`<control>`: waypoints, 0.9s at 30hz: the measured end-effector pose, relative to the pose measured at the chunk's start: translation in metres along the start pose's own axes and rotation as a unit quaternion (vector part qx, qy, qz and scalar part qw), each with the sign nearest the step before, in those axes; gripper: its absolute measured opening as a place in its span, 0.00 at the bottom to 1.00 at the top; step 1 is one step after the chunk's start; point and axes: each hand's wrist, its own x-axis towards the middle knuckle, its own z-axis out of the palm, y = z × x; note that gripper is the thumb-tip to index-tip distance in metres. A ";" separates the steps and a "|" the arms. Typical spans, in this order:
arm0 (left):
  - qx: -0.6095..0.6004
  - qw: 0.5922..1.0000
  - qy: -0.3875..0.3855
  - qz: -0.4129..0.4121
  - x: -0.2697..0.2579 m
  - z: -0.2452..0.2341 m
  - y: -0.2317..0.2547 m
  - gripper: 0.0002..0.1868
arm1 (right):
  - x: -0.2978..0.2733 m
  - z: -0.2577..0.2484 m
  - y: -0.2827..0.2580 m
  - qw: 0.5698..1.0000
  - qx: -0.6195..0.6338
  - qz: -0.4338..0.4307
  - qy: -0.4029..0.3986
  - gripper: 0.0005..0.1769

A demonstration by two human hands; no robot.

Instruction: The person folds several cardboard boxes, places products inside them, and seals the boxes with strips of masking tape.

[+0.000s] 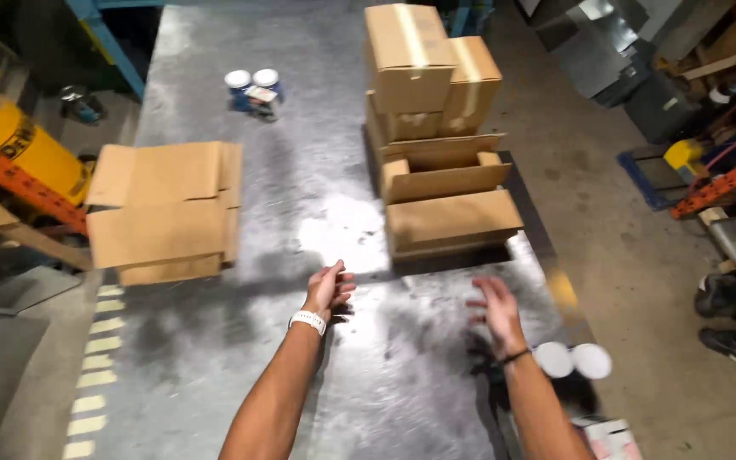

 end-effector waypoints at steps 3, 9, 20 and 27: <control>0.028 0.999 -0.005 0.026 0.003 0.076 0.020 0.38 | 0.092 -0.034 -0.039 0.998 -0.032 -0.053 -0.002 0.23; 0.222 0.969 0.006 0.105 0.056 0.165 0.084 0.75 | 0.308 -0.051 -0.083 0.973 -0.185 -0.123 0.064 0.29; 0.141 0.982 -0.043 0.117 0.139 0.206 0.137 0.74 | 0.362 -0.008 -0.170 0.985 -0.128 0.024 -0.117 0.65; 0.157 0.948 0.013 0.277 0.127 0.213 0.140 0.51 | 0.305 0.000 -0.208 0.996 -0.054 -0.017 -0.062 0.52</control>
